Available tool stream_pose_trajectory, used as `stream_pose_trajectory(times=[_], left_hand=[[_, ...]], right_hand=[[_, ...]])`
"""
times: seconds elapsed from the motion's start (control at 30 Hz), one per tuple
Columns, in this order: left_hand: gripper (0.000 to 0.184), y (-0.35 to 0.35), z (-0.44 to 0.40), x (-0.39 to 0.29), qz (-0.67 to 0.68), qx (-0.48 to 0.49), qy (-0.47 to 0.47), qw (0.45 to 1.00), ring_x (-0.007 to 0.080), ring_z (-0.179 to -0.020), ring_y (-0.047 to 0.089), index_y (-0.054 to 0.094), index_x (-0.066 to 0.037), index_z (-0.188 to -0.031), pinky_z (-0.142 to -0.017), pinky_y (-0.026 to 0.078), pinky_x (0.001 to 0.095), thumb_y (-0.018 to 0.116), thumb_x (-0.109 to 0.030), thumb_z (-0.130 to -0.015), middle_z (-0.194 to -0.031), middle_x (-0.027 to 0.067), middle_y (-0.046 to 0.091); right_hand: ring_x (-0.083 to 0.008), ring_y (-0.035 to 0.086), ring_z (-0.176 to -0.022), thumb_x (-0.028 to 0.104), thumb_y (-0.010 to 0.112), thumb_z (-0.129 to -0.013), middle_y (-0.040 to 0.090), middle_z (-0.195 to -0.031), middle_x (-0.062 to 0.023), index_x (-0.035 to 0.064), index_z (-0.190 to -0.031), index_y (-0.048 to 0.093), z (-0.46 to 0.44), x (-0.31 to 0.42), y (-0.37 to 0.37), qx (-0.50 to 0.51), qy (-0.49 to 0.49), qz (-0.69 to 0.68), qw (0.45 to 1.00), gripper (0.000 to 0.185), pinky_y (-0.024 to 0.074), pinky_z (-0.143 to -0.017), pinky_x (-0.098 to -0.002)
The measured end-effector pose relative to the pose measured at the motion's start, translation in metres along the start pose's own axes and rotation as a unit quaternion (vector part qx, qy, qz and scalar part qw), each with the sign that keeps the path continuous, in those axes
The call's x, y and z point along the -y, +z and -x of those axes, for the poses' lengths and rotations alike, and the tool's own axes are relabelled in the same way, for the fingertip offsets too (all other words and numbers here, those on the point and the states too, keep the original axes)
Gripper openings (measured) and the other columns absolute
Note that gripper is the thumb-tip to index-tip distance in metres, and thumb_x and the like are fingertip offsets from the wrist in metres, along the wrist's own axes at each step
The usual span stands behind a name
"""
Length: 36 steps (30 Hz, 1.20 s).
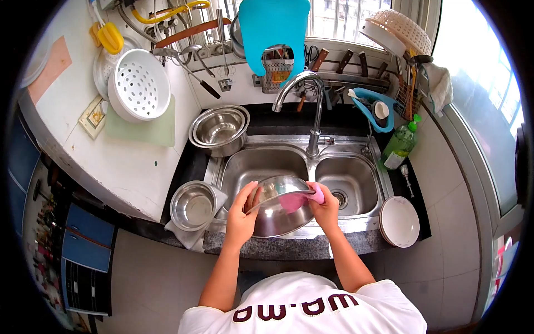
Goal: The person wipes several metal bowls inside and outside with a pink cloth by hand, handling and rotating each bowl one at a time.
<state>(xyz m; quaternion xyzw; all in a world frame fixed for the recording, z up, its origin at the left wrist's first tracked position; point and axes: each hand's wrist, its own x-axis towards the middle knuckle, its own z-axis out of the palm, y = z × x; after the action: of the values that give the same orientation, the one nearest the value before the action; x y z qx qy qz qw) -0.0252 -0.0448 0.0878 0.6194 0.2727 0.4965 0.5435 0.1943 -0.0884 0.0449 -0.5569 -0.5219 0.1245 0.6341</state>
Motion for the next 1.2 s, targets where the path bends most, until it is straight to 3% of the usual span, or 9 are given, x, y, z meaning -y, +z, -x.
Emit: stream_pose_trajectory(times=[0.13, 0.2, 0.3, 0.47, 0.6, 0.77, 0.93, 1.1, 1.2], left_hand=[[0.054, 0.01, -0.002, -0.012, -0.163, -0.011, 0.015, 0.986, 0.0278, -0.125, 0.048, 0.046, -0.003, -0.133, -0.1, 0.041, 0.033, 0.054, 0.014, -0.082, -0.135, 0.0174, 0.047], [0.056, 0.018, -0.004, -0.019, -0.256, -0.009, 0.04, 0.966, 0.0314, -0.123, 0.049, 0.047, -0.004, -0.132, -0.099, 0.042, 0.0363, 0.056, 0.012, -0.079, -0.133, 0.0191, 0.048], [0.065, 0.029, -0.007, -0.016, -0.369, 0.027, 0.157, 0.916, 0.0386, -0.116, 0.049, 0.049, -0.006, -0.131, -0.094, 0.043, 0.0434, 0.055, 0.013, -0.069, -0.127, 0.0216, 0.051], [0.059, 0.017, 0.0, -0.005, -0.268, 0.008, 0.079, 0.96, 0.029, -0.119, 0.052, 0.05, -0.004, -0.13, -0.099, 0.042, 0.037, 0.049, 0.018, -0.075, -0.129, 0.0177, 0.051], [0.053, 0.0, 0.001, -0.003, -0.067, -0.037, 0.012, 0.997, 0.0216, -0.125, 0.049, 0.044, 0.0, -0.133, -0.101, 0.04, 0.0286, 0.041, 0.02, -0.084, -0.135, 0.0137, 0.049], [0.053, 0.006, -0.002, -0.012, -0.167, -0.039, 0.011, 0.985, 0.0219, -0.122, 0.052, 0.043, -0.001, -0.134, -0.098, 0.042, 0.0281, 0.047, 0.016, -0.084, -0.131, 0.0165, 0.051], [0.055, 0.024, -0.007, -0.011, -0.373, 0.02, 0.14, 0.917, 0.0339, -0.116, 0.052, 0.047, -0.004, -0.131, -0.096, 0.043, 0.0376, 0.052, 0.013, -0.079, -0.126, 0.02, 0.052], [0.055, 0.016, 0.0, -0.001, -0.334, 0.018, 0.083, 0.939, 0.0335, -0.122, 0.049, 0.05, -0.003, -0.129, -0.1, 0.041, 0.0378, 0.048, 0.017, -0.078, -0.128, 0.0202, 0.051], [0.051, -0.001, 0.0, 0.003, -0.06, -0.017, 0.017, 0.998, 0.0198, -0.128, 0.046, 0.047, 0.002, -0.13, -0.106, 0.037, 0.0295, 0.04, 0.021, -0.083, -0.134, 0.0152, 0.048]], right_hand=[[-0.0161, 0.066, -0.092, -0.01, 0.064, -0.077, 0.069, -0.1, -0.0098, 0.0018, -0.106, 0.065, -0.01, 0.015, 0.001, -0.011, -0.012, 0.004, 1.0, 0.031, 0.0505, -0.078, -0.0261], [-0.0243, 0.067, -0.092, -0.009, 0.066, -0.07, 0.068, -0.102, -0.0108, 0.002, -0.1, 0.065, -0.017, 0.029, 0.002, 0.033, -0.176, 0.112, 0.978, 0.032, 0.0524, -0.08, -0.0298], [-0.0299, 0.066, -0.094, -0.007, 0.068, -0.064, 0.067, -0.104, -0.0119, 0.0025, -0.095, 0.066, -0.02, 0.042, 0.008, 0.061, -0.25, 0.128, 0.958, 0.032, 0.0529, -0.081, -0.0335], [-0.0311, 0.064, -0.096, -0.008, 0.066, -0.06, 0.066, -0.105, -0.0114, 0.0036, -0.101, 0.064, -0.017, 0.029, 0.006, 0.053, -0.205, 0.109, 0.971, 0.043, 0.0534, -0.082, -0.0378], [-0.0206, 0.067, -0.094, -0.005, 0.068, -0.073, 0.068, -0.104, -0.0117, 0.0042, -0.11, 0.063, -0.001, 0.005, -0.002, 0.025, 0.054, 0.0, 0.998, 0.038, 0.0509, -0.081, -0.0297], [-0.0164, 0.066, -0.093, -0.009, 0.062, -0.078, 0.069, -0.102, -0.0103, 0.003, -0.107, 0.064, -0.007, 0.018, 0.002, -0.004, 0.01, -0.006, 1.0, 0.032, 0.0499, -0.08, -0.0261], [-0.0303, 0.065, -0.098, -0.01, 0.065, -0.067, 0.066, -0.107, -0.0124, 0.0023, -0.099, 0.065, -0.021, 0.048, 0.005, 0.101, -0.292, 0.146, 0.94, 0.034, 0.0526, -0.084, -0.0352], [-0.0304, 0.065, -0.1, -0.008, 0.067, -0.065, 0.066, -0.108, -0.0117, 0.003, -0.1, 0.064, -0.017, 0.035, 0.005, 0.077, -0.255, 0.123, 0.956, 0.037, 0.0523, -0.084, -0.0348], [-0.0219, 0.066, -0.096, -0.008, 0.067, -0.07, 0.068, -0.104, -0.0098, 0.0035, -0.105, 0.064, -0.008, 0.012, 0.0, 0.016, -0.118, 0.061, 0.991, 0.037, 0.0512, -0.081, -0.0299]])
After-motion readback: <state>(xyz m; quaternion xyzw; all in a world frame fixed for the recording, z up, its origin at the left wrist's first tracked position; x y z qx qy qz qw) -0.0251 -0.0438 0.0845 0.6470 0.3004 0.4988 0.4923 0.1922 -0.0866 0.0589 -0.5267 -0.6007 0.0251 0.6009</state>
